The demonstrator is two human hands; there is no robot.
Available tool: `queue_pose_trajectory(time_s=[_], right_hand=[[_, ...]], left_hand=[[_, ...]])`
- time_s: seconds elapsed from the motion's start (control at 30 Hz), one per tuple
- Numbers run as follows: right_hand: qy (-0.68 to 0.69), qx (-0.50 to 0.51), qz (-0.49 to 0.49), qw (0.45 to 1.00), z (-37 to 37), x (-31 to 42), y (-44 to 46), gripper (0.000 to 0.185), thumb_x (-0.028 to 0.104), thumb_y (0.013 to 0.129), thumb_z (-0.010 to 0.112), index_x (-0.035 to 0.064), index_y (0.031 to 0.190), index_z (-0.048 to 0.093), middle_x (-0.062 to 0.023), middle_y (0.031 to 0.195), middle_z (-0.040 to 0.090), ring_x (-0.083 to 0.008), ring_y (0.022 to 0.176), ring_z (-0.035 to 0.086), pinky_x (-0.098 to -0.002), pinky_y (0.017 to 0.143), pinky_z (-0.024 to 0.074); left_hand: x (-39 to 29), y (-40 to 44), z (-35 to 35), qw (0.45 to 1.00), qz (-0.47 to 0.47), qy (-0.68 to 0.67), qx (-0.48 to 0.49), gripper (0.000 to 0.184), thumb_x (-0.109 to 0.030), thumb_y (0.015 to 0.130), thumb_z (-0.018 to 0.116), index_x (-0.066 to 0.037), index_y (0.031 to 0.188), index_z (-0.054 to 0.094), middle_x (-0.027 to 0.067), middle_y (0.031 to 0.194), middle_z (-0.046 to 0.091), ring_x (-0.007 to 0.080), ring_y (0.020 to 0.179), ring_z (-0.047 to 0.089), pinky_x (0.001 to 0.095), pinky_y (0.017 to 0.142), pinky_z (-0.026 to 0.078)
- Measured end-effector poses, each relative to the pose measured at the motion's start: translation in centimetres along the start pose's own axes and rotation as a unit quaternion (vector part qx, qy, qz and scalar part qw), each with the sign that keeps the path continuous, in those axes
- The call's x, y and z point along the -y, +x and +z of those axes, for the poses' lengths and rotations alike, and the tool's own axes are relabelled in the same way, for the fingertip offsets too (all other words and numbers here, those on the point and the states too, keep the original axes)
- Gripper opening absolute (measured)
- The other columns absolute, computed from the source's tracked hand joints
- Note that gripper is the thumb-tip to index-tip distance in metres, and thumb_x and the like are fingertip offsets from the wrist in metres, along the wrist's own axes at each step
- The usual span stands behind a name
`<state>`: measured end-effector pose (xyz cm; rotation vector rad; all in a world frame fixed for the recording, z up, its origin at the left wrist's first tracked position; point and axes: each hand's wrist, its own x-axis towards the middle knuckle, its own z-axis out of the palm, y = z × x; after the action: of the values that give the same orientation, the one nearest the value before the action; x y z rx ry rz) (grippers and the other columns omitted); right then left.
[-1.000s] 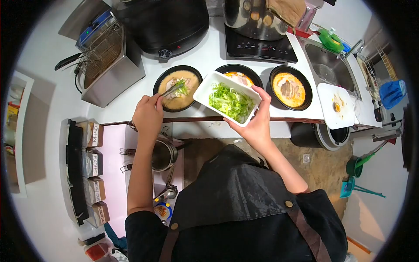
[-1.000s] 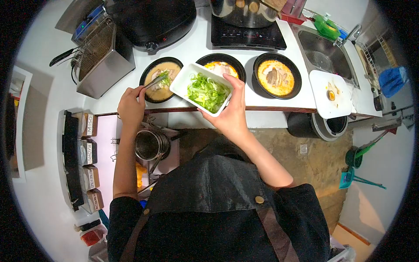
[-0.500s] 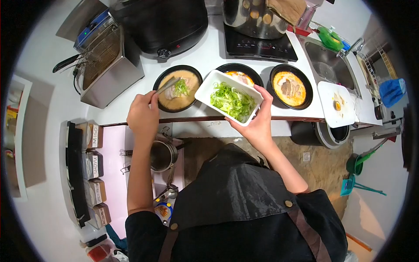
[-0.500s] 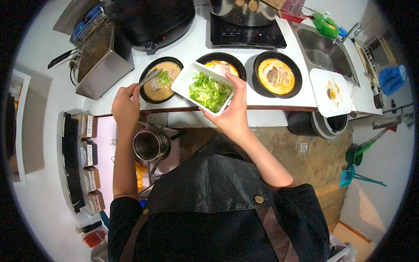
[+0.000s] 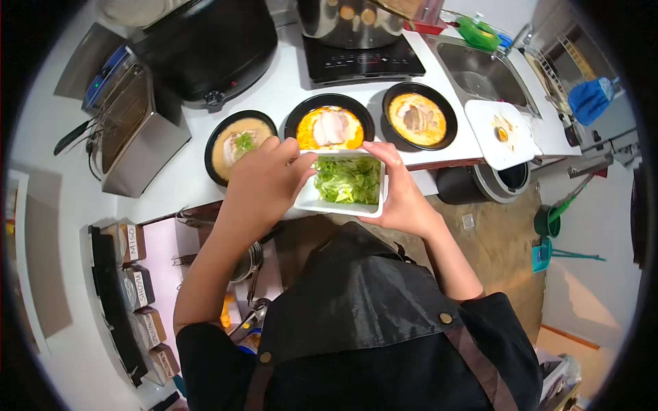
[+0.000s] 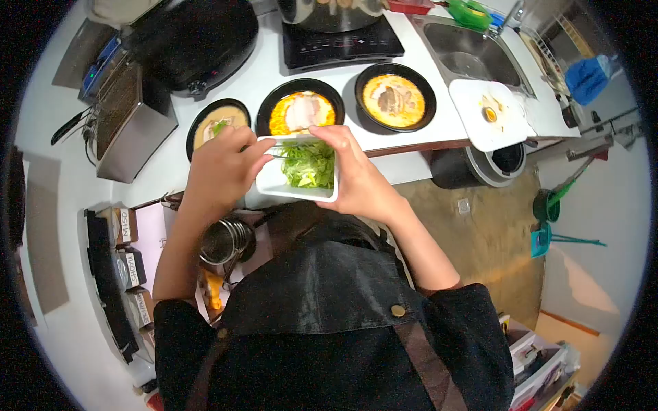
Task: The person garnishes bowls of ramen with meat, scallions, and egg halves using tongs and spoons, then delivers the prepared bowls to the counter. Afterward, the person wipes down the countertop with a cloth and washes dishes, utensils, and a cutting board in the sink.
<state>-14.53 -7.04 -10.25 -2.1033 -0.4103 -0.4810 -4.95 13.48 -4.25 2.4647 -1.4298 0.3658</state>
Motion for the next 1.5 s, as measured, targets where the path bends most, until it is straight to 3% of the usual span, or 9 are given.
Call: queue_pose_trajectory(time_s=[0.1,0.13,0.47,0.6,0.7,0.87,1.07,1.37,1.5], right_hand=[[-0.016,-0.023,0.024,0.999,-0.7,-0.2,-1.5,0.099,0.009,0.052,0.082,0.0086,0.133,0.026,-0.0159,0.124,0.040,-0.0319,0.118,0.041,-0.0409,0.099,0.0374],[-0.023,-0.045,0.038,0.998,-1.1,-0.4,-2.2,0.099,0.010,0.053,0.083,0.0087,0.133,0.025,-0.0158,0.124,0.039,-0.0313,0.118,0.042,-0.0412,0.098,0.0379],[0.002,-0.140,0.095,0.986,-1.2,-1.7,-3.8,0.105,0.014,0.054,0.084,0.0063,0.136,0.018,-0.0141,0.127,0.033,-0.0255,0.119,0.041,-0.0396,0.100,0.0355],[0.004,-0.148,0.107,0.983,-1.1,-2.0,-4.1,0.105,0.014,0.054,0.084,0.0064,0.136,0.018,-0.0147,0.126,0.033,-0.0260,0.118,0.040,-0.0390,0.101,0.0342],[-0.015,-0.151,0.127,0.980,-1.3,-2.2,-5.0,0.105,0.015,0.054,0.084,0.0063,0.135,0.018,-0.0148,0.125,0.034,-0.0262,0.118,0.040,-0.0390,0.101,0.0343],[-0.033,-0.159,0.137,0.977,-2.0,-2.4,-6.1,0.104,0.016,0.055,0.085,0.0064,0.135,0.019,-0.0148,0.124,0.035,-0.0262,0.118,0.041,-0.0391,0.100,0.0345],[-0.042,-0.175,0.132,0.975,-2.2,-3.1,-6.1,0.104,0.018,0.055,0.085,0.0061,0.135,0.019,-0.0148,0.123,0.036,-0.0266,0.117,0.042,-0.0394,0.100,0.0347],[-0.022,-0.189,0.146,0.971,-1.9,-2.8,-5.5,0.103,0.017,0.053,0.084,0.0043,0.134,0.022,-0.0159,0.124,0.037,-0.0279,0.116,0.043,-0.0386,0.099,0.0363],[-0.034,-0.196,0.141,0.970,-1.8,-2.8,-5.1,0.103,0.016,0.052,0.084,0.0039,0.134,0.023,-0.0161,0.124,0.038,-0.0285,0.115,0.043,-0.0383,0.098,0.0369]], left_hand=[[-0.6,0.9,0.4,0.999,0.035,0.002,0.008,0.014,-0.019,0.076,0.065,-0.013,0.088,0.066,0.0022,0.071,0.051,0.0201,0.068,0.054,0.0324,0.058,0.044],[-0.9,1.2,0.5,0.999,0.042,-0.008,-0.030,0.010,-0.017,0.075,0.066,-0.013,0.084,0.066,0.0018,0.069,0.052,0.0200,0.066,0.054,0.0329,0.056,0.044],[-1.3,3.3,-2.4,0.995,0.007,-0.065,-0.077,0.007,-0.008,0.076,0.067,-0.007,0.083,0.068,0.0069,0.070,0.057,0.0202,0.063,0.056,0.0296,0.056,0.044],[-0.2,4.4,-4.5,0.989,0.002,-0.018,-0.146,0.008,-0.014,0.075,0.068,-0.010,0.081,0.069,0.0058,0.069,0.056,0.0221,0.061,0.055,0.0320,0.054,0.042],[0.3,4.8,-5.2,0.988,-0.079,0.007,-0.131,0.008,-0.015,0.076,0.067,-0.009,0.080,0.069,0.0059,0.069,0.056,0.0235,0.061,0.055,0.0320,0.055,0.043],[2.7,5.3,-1.0,0.990,-0.116,0.074,-0.027,0.016,-0.023,0.082,0.061,-0.009,0.085,0.069,0.0079,0.078,0.060,0.0274,0.070,0.059,0.0357,0.062,0.046],[3.5,5.2,3.7,0.993,-0.079,0.076,0.041,0.015,-0.022,0.081,0.059,-0.012,0.081,0.069,0.0080,0.076,0.059,0.0276,0.075,0.059,0.0382,0.064,0.047],[3.8,5.1,2.2,0.993,-0.103,0.051,0.012,0.015,-0.022,0.081,0.059,-0.011,0.082,0.069,0.0082,0.078,0.060,0.0267,0.076,0.060,0.0381,0.066,0.047],[4.3,4.9,3.2,0.992,-0.102,0.064,0.045,0.016,-0.022,0.082,0.058,-0.011,0.084,0.070,0.0082,0.078,0.060,0.0273,0.076,0.060,0.0379,0.066,0.047]])
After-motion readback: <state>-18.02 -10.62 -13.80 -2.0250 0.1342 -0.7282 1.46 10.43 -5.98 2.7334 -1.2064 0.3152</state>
